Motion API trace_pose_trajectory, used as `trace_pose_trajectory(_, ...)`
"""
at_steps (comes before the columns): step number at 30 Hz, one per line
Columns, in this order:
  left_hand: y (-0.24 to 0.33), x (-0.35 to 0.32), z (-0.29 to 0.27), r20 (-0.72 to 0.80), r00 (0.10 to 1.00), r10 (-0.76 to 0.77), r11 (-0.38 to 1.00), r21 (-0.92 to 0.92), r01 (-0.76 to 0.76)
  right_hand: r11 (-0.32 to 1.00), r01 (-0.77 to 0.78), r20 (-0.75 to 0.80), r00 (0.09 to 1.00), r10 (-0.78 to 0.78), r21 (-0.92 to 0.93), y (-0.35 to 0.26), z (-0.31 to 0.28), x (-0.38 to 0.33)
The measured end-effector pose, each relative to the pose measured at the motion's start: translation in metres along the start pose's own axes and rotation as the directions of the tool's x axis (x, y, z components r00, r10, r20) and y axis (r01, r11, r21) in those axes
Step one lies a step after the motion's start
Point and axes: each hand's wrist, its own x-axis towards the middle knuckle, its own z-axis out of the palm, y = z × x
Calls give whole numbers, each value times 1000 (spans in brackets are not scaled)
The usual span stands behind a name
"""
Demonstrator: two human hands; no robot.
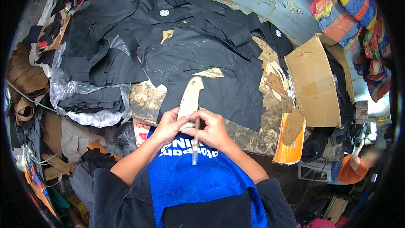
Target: The person lays out black fabric on a worktable, places a cardboard pattern on top, and uses a white marker to trace the pattern outline onto the fabric. The person repeats this process with multiple pattern pieces, moving them to different positions on the fabric to mark several shapes.
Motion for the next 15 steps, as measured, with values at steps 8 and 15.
trace_pose_trajectory(8, 16, -14, 3, 330, 941, -79, 684, 704, -190, 881, 34, -406, 895, 183, 473, 36, -44, 17)
trace_pose_trajectory(15, 19, -18, -4, 169, 982, 80, 852, 501, -156, 838, -9, -192, 972, 135, 546, 50, -67, 27)
